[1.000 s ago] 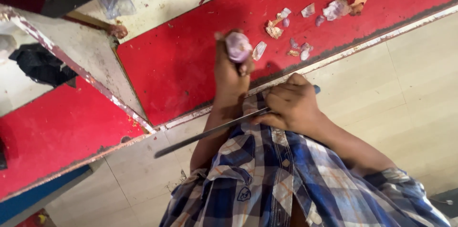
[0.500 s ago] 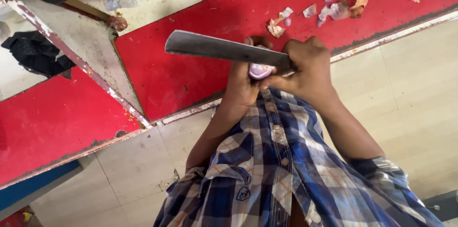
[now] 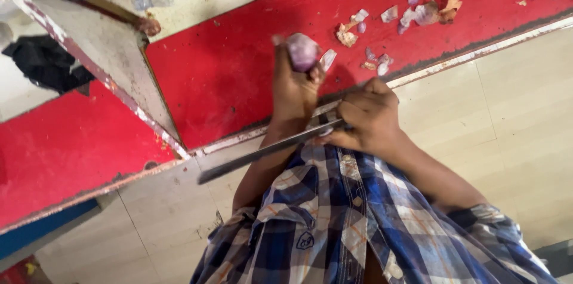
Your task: The person peels an onion by hand and using a large knife, then proceeds to chop the onion into small pieces on a red counter surface.
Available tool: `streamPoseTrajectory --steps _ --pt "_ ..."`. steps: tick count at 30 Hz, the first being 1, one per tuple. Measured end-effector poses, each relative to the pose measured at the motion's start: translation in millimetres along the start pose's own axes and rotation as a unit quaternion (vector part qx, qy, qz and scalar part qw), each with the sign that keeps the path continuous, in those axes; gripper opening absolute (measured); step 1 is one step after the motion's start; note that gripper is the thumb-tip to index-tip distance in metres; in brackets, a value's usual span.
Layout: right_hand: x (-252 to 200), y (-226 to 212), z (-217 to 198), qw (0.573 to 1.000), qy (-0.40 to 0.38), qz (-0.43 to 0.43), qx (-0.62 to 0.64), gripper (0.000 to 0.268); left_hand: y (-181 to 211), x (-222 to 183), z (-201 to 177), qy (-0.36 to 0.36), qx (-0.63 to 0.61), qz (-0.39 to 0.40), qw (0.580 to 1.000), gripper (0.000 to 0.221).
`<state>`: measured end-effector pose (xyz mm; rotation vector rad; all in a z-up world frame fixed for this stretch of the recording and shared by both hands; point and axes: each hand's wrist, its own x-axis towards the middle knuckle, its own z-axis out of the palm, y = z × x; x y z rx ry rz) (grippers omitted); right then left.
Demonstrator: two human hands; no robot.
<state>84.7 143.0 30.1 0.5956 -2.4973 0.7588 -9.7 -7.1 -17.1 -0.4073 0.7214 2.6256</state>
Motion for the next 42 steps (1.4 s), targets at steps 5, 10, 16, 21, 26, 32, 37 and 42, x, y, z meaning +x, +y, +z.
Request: streamPoseTrajectory --steps 5,10,16,21,26,32,37,42 --pt "-15.8 50.2 -18.8 0.984 0.077 0.16 0.005 0.044 16.0 -15.1 9.3 -0.02 0.056 -0.027 0.998 0.05" --pt "2.9 64.6 -43.1 0.964 0.046 0.246 -0.088 0.073 8.7 -21.1 14.5 -0.078 0.079 -0.008 0.994 0.047" --pt "31.8 32.7 -6.9 0.989 0.002 0.143 0.025 0.077 -8.5 -22.9 3.7 -0.136 0.034 -0.109 0.984 0.051" --pt "37.6 14.6 -1.2 0.994 -0.013 0.091 -0.05 0.063 -13.7 -21.0 -6.5 -0.134 -0.035 -0.071 0.988 0.055" --pt "23.9 8.6 0.7 0.995 -0.028 0.085 -0.053 0.053 -12.1 -28.2 -2.0 -0.073 -0.012 -0.07 0.995 0.05" --pt "-18.3 12.1 -4.6 0.998 -0.023 0.057 -0.005 0.04 22.8 -5.5 -3.5 0.014 -0.026 -0.018 0.999 0.052" --pt "-29.1 73.5 -24.3 0.96 0.005 0.259 -0.11 0.037 28.0 -5.9 -22.6 0.036 -0.013 -0.035 0.999 0.054" --pt "-9.9 68.4 -21.5 0.945 0.015 0.297 -0.137 0.041 31.9 -4.6 -39.1 -0.036 -0.028 0.06 0.997 0.057"
